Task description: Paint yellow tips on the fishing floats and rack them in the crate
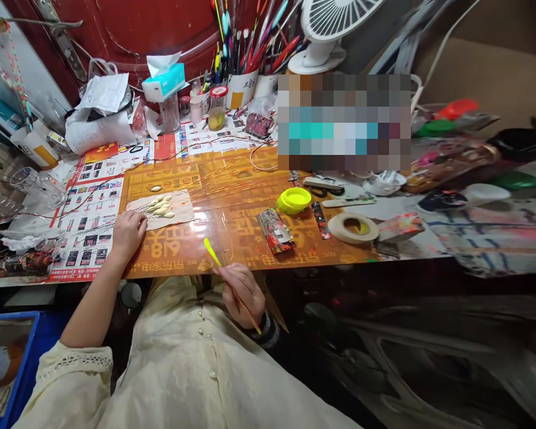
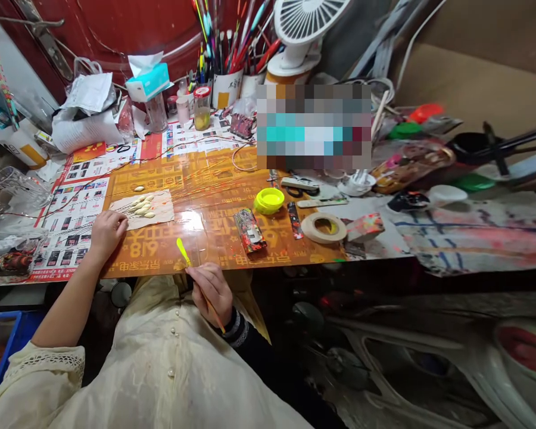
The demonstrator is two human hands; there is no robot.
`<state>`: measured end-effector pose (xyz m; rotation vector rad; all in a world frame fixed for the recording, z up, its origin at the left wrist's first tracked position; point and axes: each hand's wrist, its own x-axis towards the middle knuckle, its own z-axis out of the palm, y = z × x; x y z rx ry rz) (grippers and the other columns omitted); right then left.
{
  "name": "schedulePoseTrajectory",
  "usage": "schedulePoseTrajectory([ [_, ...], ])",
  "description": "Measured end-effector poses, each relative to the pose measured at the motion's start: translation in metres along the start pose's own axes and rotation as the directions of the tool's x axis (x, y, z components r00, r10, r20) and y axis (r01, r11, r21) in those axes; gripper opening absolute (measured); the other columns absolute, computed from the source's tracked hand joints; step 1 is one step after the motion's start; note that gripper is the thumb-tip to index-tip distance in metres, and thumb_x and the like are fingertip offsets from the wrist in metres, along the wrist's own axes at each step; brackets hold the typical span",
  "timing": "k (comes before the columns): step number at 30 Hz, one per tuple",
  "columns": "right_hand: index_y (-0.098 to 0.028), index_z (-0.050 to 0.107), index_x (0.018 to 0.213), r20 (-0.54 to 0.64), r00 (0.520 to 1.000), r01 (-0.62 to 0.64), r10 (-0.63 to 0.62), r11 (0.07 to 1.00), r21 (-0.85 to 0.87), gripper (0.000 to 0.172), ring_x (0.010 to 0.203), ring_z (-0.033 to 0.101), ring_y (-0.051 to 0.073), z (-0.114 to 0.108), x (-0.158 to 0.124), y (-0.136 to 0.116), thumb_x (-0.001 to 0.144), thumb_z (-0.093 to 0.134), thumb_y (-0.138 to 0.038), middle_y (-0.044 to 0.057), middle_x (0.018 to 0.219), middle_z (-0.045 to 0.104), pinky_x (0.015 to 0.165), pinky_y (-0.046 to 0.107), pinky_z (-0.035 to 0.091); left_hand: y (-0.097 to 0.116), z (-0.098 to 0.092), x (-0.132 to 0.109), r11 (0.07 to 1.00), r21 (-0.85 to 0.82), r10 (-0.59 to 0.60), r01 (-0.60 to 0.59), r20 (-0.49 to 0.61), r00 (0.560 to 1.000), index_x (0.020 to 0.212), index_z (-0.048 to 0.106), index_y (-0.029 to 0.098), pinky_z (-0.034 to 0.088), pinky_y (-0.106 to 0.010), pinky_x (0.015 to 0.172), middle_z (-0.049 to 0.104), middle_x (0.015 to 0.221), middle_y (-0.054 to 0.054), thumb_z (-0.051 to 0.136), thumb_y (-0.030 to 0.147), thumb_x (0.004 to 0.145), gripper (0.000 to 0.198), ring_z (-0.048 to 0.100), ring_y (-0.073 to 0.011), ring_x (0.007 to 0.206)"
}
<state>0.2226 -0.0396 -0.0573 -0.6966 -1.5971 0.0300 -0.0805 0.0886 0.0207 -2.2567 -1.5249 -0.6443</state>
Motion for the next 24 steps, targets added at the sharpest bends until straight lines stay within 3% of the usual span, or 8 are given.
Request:
schedulePoseTrajectory([
  [8, -0.024, 0.054, 0.142, 0.002, 0.998, 0.058, -0.058, 0.998, -0.002, 0.061, 0.089, 0.07, 0.023, -0.002, 0.01, 0.0, 0.084, 0.054, -0.003, 0.009, 0.102, 0.074, 0.078, 0.043, 0.063, 0.007, -0.022, -0.01, 0.996, -0.082, 0.024, -0.033, -0.104, 0.994, 0.092, 0.063, 0.022, 0.047, -0.033, 0.081, 0.07, 0.092, -0.005, 0.051, 0.025, 0.098, 0.014, 0.063, -0.0204, 0.088],
  [14, -0.022, 0.052, 0.144, 0.028, 0.996, 0.087, -0.085, 0.993, -0.079, 0.054, 0.099, 0.07, 0.022, -0.009, 0.027, 0.012, 0.091, 0.052, -0.01, 0.011, 0.109, 0.073, 0.085, 0.043, 0.062, 0.015, -0.048, -0.031, 0.986, -0.105, 0.108, -0.128, -0.179, 0.978, 0.098, 0.064, 0.022, 0.047, -0.031, 0.08, 0.073, 0.089, -0.003, 0.054, 0.023, 0.098, 0.01, 0.064, -0.0177, 0.082],
  [19, -0.024, 0.044, 0.149, 0.051, 0.998, 0.048, -0.04, 0.986, -0.158, 0.058, 0.114, 0.068, 0.023, -0.011, 0.036, 0.02, 0.093, 0.052, -0.013, 0.012, 0.126, 0.069, 0.096, 0.044, 0.06, 0.018, -0.066, -0.051, 0.98, -0.09, 0.161, -0.179, -0.18, 0.97, 0.1, 0.064, 0.022, 0.047, -0.033, 0.079, 0.072, 0.087, -0.003, 0.055, 0.021, 0.097, 0.01, 0.063, -0.0181, 0.081],
  [24, -0.023, 0.041, 0.152, 0.043, 0.998, -0.024, 0.036, 0.969, -0.246, 0.057, 0.121, 0.066, 0.024, -0.006, 0.034, 0.021, 0.096, 0.052, -0.017, 0.013, 0.132, 0.067, 0.102, 0.043, 0.058, 0.015, -0.073, -0.071, 0.984, -0.133, 0.105, -0.12, -0.114, 0.988, 0.102, 0.066, 0.025, 0.048, -0.035, 0.082, 0.073, 0.092, -0.004, 0.052, 0.027, 0.099, 0.014, 0.064, -0.0183, 0.085],
])
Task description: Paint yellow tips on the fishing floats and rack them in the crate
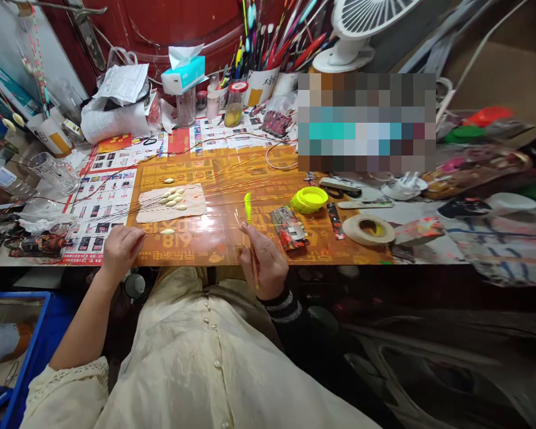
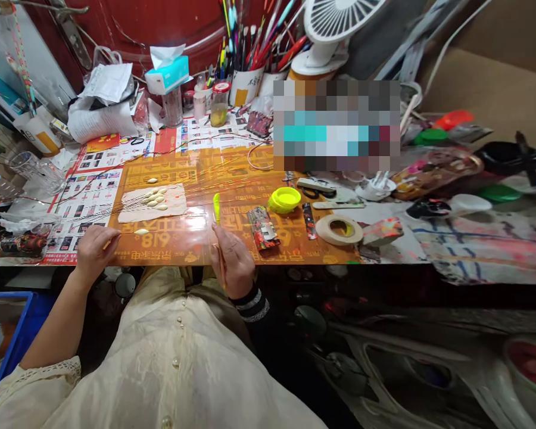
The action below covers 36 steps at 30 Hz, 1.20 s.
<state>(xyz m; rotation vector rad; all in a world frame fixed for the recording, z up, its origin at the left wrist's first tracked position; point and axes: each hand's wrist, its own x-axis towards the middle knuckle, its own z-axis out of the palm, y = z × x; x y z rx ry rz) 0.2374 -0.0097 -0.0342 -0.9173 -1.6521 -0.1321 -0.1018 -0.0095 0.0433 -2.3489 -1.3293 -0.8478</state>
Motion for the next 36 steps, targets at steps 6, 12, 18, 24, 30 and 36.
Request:
schedulePoseTrajectory([
  [6, -0.021, 0.044, 0.15, -0.012, 1.0, 0.002, -0.003, 0.997, -0.082, 0.054, 0.117, 0.068, 0.025, -0.002, -0.009, 0.0, 0.097, 0.05, -0.019, 0.012, 0.129, 0.068, 0.102, 0.041, 0.059, -0.01, 0.0, -0.021, 0.999, 0.026, -0.046, 0.044, 0.054, 0.998, 0.106, 0.069, 0.025, 0.048, -0.038, 0.087, 0.074, 0.097, -0.006, 0.048, 0.03, 0.101, 0.022, 0.063, -0.0186, 0.089],
  [12, -0.031, 0.046, 0.149, -0.09, 0.996, -0.019, 0.0, 0.976, -0.216, 0.057, 0.103, 0.073, 0.026, -0.005, -0.022, 0.014, 0.093, 0.052, -0.027, 0.01, 0.115, 0.074, 0.091, 0.036, 0.064, -0.036, -0.004, -0.055, 0.992, 0.111, -0.07, 0.061, 0.078, 0.994, 0.122, 0.068, 0.028, 0.043, -0.038, 0.089, 0.073, 0.106, -0.006, 0.042, 0.026, 0.103, 0.033, 0.06, -0.0191, 0.094],
  [18, -0.032, 0.049, 0.147, -0.133, 0.991, -0.013, -0.018, 0.973, -0.23, 0.057, 0.092, 0.075, 0.029, -0.002, -0.023, 0.016, 0.091, 0.053, -0.032, 0.013, 0.106, 0.076, 0.081, 0.04, 0.066, -0.046, -0.011, -0.08, 0.978, 0.163, -0.145, 0.131, 0.077, 0.986, 0.122, 0.07, 0.027, 0.041, -0.039, 0.093, 0.071, 0.108, -0.008, 0.038, 0.027, 0.103, 0.037, 0.058, -0.0204, 0.098],
  [24, -0.034, 0.047, 0.148, -0.114, 0.993, -0.016, -0.01, 0.975, -0.222, 0.059, 0.095, 0.074, 0.03, -0.001, -0.023, 0.013, 0.09, 0.055, -0.033, 0.013, 0.11, 0.075, 0.077, 0.044, 0.067, -0.05, -0.01, -0.084, 0.977, 0.141, -0.172, 0.161, 0.071, 0.983, 0.119, 0.071, 0.027, 0.043, -0.04, 0.093, 0.071, 0.105, -0.009, 0.036, 0.026, 0.103, 0.039, 0.057, -0.0206, 0.098],
  [30, -0.034, 0.048, 0.148, -0.101, 0.995, -0.035, 0.015, 0.979, -0.201, 0.059, 0.096, 0.074, 0.032, 0.0, -0.026, 0.013, 0.089, 0.055, -0.03, 0.013, 0.111, 0.075, 0.078, 0.046, 0.066, -0.052, -0.008, -0.085, 0.969, 0.137, -0.217, 0.203, 0.098, 0.971, 0.117, 0.071, 0.028, 0.044, -0.04, 0.094, 0.07, 0.104, -0.008, 0.038, 0.026, 0.103, 0.037, 0.058, -0.0204, 0.099],
  [36, -0.032, 0.049, 0.147, -0.12, 0.993, -0.024, 0.001, 0.981, -0.194, 0.058, 0.097, 0.074, 0.031, 0.005, -0.026, 0.017, 0.09, 0.053, -0.026, 0.013, 0.111, 0.075, 0.08, 0.043, 0.066, -0.055, -0.009, -0.083, 0.969, 0.133, -0.22, 0.208, 0.077, 0.973, 0.114, 0.072, 0.027, 0.044, -0.039, 0.091, 0.071, 0.102, -0.008, 0.038, 0.025, 0.102, 0.036, 0.058, -0.0207, 0.097],
])
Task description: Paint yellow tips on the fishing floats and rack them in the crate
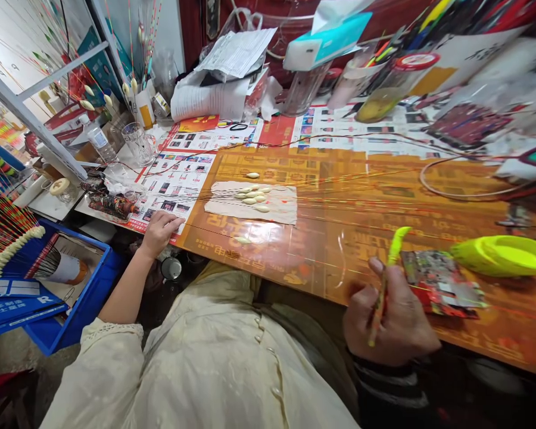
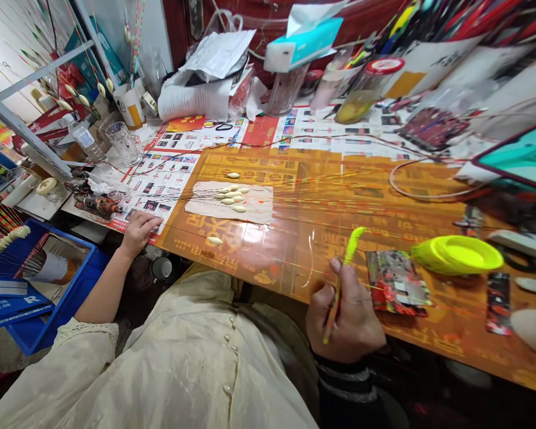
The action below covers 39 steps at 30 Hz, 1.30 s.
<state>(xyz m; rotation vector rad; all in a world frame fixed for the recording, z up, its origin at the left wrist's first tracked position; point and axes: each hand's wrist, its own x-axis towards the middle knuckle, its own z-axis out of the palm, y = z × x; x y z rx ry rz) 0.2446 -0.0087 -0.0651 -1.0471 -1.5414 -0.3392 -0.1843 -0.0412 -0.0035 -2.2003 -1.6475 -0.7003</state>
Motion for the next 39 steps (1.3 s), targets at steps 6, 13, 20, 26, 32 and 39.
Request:
schedulePoseTrajectory([
  [6, -0.024, 0.049, 0.147, 0.08, 0.997, -0.014, 0.013, 1.0, 0.01, 0.05, 0.116, 0.069, 0.025, -0.007, 0.008, -0.012, 0.097, 0.05, -0.018, 0.012, 0.125, 0.071, 0.101, 0.038, 0.059, -0.01, -0.01, 0.004, 0.999, -0.038, -0.015, 0.014, -0.026, 1.0, 0.113, 0.073, 0.027, 0.048, -0.042, 0.09, 0.071, 0.097, -0.008, 0.047, 0.03, 0.098, 0.03, 0.061, -0.0236, 0.095],
  [13, -0.017, 0.041, 0.147, 0.152, 0.988, -0.015, 0.012, 1.0, 0.018, 0.048, 0.128, 0.061, 0.02, -0.006, 0.026, -0.007, 0.1, 0.043, -0.015, 0.013, 0.133, 0.065, 0.106, 0.041, 0.056, -0.017, 0.004, 0.022, 0.993, 0.042, 0.115, -0.11, -0.161, 0.98, 0.134, 0.062, 0.034, 0.049, -0.051, 0.096, 0.072, 0.112, -0.009, 0.061, 0.03, 0.091, 0.044, 0.064, -0.0315, 0.107],
  [20, -0.016, 0.041, 0.143, 0.286, 0.95, -0.113, 0.125, 0.992, -0.058, 0.041, 0.133, 0.056, 0.015, -0.009, 0.033, -0.009, 0.103, 0.037, -0.019, 0.011, 0.138, 0.062, 0.111, 0.041, 0.052, 0.106, 0.036, 0.068, 0.935, 0.056, 0.356, -0.351, -0.15, 0.922, 0.151, 0.042, 0.037, 0.05, -0.049, 0.095, 0.07, 0.123, -0.008, 0.063, 0.033, 0.092, 0.062, 0.066, -0.0313, 0.108],
  [26, -0.015, 0.037, 0.146, 0.351, 0.924, -0.138, 0.15, 0.989, -0.057, 0.043, 0.141, 0.047, 0.011, -0.013, 0.043, -0.01, 0.104, 0.036, -0.021, 0.01, 0.146, 0.056, 0.117, 0.036, 0.046, 0.183, 0.076, 0.108, 0.855, -0.104, 0.489, -0.509, -0.171, 0.856, 0.138, 0.055, 0.027, 0.049, -0.039, 0.08, 0.072, 0.114, -0.011, 0.055, 0.025, 0.096, 0.042, 0.068, -0.0254, 0.091],
  [32, -0.013, 0.038, 0.148, 0.319, 0.937, -0.162, 0.145, 0.986, 0.027, 0.045, 0.138, 0.05, 0.011, -0.012, 0.048, -0.004, 0.104, 0.035, -0.022, 0.011, 0.145, 0.057, 0.116, 0.033, 0.047, 0.197, 0.081, 0.125, 0.817, -0.056, 0.544, -0.573, -0.252, 0.8, 0.127, 0.06, 0.022, 0.045, -0.034, 0.072, 0.074, 0.098, -0.008, 0.063, 0.026, 0.092, 0.035, 0.065, -0.021, 0.078],
  [39, -0.022, 0.038, 0.152, 0.109, 0.992, -0.074, 0.057, 0.985, 0.153, 0.054, 0.124, 0.063, 0.017, -0.02, 0.03, 0.012, 0.099, 0.048, -0.015, 0.01, 0.134, 0.065, 0.105, 0.035, 0.055, 0.203, 0.072, 0.129, 0.813, 0.013, 0.561, -0.582, -0.287, 0.776, 0.116, 0.062, 0.018, 0.044, -0.031, 0.069, 0.074, 0.089, -0.006, 0.07, 0.027, 0.087, 0.031, 0.063, -0.0181, 0.071],
])
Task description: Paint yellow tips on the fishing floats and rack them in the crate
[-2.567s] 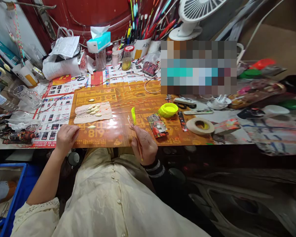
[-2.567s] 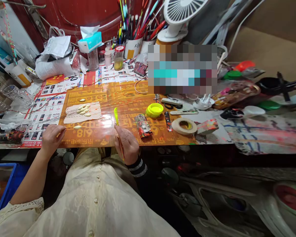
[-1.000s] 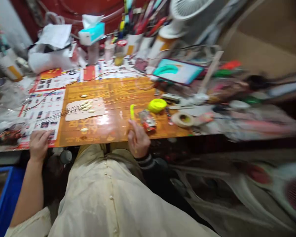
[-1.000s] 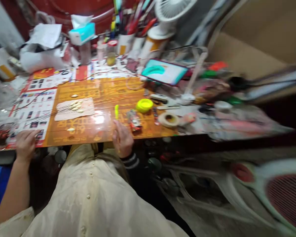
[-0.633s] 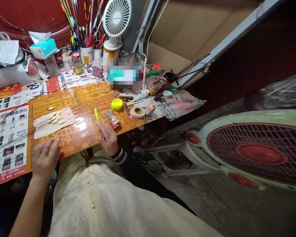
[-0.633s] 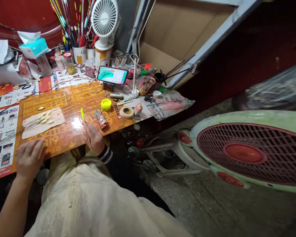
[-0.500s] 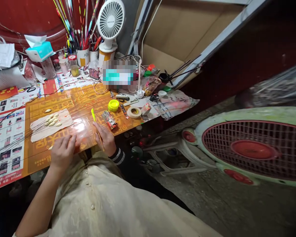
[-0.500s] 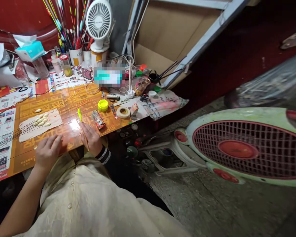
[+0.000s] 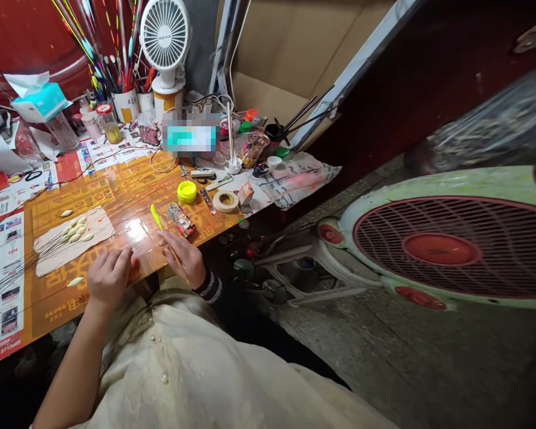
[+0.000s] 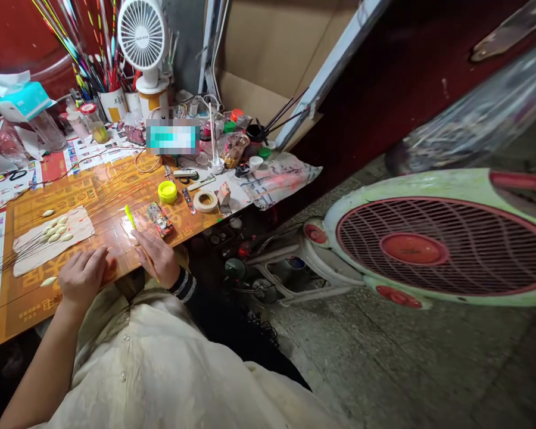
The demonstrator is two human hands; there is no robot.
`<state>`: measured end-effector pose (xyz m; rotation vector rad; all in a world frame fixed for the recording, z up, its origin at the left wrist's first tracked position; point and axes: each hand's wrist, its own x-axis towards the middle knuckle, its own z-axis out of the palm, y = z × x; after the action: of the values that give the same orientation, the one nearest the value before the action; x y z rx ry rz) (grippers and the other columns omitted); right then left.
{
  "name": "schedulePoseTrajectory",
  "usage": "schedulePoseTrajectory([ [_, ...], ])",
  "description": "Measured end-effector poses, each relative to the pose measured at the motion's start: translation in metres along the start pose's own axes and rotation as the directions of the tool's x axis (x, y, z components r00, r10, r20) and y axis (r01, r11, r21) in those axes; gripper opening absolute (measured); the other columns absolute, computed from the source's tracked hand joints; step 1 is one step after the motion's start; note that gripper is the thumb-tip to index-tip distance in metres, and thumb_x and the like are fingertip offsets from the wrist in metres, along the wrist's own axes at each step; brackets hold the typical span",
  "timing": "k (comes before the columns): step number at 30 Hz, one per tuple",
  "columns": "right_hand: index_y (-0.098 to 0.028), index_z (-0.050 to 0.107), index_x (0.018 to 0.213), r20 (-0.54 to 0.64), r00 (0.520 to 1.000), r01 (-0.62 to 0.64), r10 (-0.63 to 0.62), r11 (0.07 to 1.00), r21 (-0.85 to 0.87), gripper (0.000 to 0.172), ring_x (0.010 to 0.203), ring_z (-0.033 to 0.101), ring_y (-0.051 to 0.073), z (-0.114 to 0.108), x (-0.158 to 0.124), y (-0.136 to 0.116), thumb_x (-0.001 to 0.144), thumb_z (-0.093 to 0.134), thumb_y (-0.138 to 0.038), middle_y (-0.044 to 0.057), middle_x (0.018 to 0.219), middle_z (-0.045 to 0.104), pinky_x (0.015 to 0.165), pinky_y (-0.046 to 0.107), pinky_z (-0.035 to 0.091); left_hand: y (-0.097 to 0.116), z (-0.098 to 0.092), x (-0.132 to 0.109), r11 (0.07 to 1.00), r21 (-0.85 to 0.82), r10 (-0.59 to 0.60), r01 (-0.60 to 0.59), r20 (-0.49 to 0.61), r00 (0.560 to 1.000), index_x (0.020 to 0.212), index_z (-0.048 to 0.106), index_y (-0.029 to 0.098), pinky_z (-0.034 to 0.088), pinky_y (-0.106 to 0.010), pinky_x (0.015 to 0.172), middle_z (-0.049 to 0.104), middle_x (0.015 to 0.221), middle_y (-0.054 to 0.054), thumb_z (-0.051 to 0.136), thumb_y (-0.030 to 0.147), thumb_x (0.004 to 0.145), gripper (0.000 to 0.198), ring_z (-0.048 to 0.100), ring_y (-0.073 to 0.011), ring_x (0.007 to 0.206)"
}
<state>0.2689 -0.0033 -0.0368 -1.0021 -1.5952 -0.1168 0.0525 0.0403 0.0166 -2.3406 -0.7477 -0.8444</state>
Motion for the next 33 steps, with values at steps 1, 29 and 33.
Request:
schedulePoseTrajectory([
  [1, -0.023, 0.039, 0.151, -0.028, 0.999, 0.018, -0.018, 1.0, 0.014, 0.055, 0.119, 0.065, 0.017, -0.005, -0.004, 0.002, 0.098, 0.048, -0.015, 0.01, 0.13, 0.067, 0.102, 0.035, 0.057, 0.0, 0.0, 0.0, 1.0, 0.004, -0.003, 0.003, 0.005, 1.0, 0.115, 0.062, 0.018, 0.044, -0.031, 0.068, 0.074, 0.089, -0.006, 0.07, 0.026, 0.087, 0.031, 0.063, -0.0181, 0.071],
  [29, -0.024, 0.063, 0.127, -0.225, 0.973, 0.021, -0.044, 0.994, -0.106, 0.044, 0.089, 0.062, 0.018, -0.036, -0.037, 0.024, 0.088, 0.058, -0.006, 0.006, 0.099, 0.07, 0.082, 0.039, 0.058, -0.001, 0.002, -0.004, 0.999, -0.007, -0.053, 0.053, 0.034, 0.998, 0.117, 0.064, 0.019, 0.046, -0.029, 0.068, 0.074, 0.089, -0.005, 0.07, 0.022, 0.088, 0.03, 0.064, -0.0166, 0.071],
  [33, -0.025, 0.063, 0.128, -0.223, 0.974, 0.011, -0.035, 0.994, -0.107, 0.043, 0.09, 0.062, 0.018, -0.035, -0.039, 0.025, 0.089, 0.058, -0.007, 0.006, 0.1, 0.07, 0.082, 0.038, 0.057, -0.001, 0.002, -0.003, 0.999, -0.01, -0.047, 0.047, 0.029, 0.998, 0.116, 0.064, 0.019, 0.047, -0.03, 0.069, 0.074, 0.09, -0.005, 0.07, 0.022, 0.088, 0.029, 0.066, -0.0171, 0.073],
])
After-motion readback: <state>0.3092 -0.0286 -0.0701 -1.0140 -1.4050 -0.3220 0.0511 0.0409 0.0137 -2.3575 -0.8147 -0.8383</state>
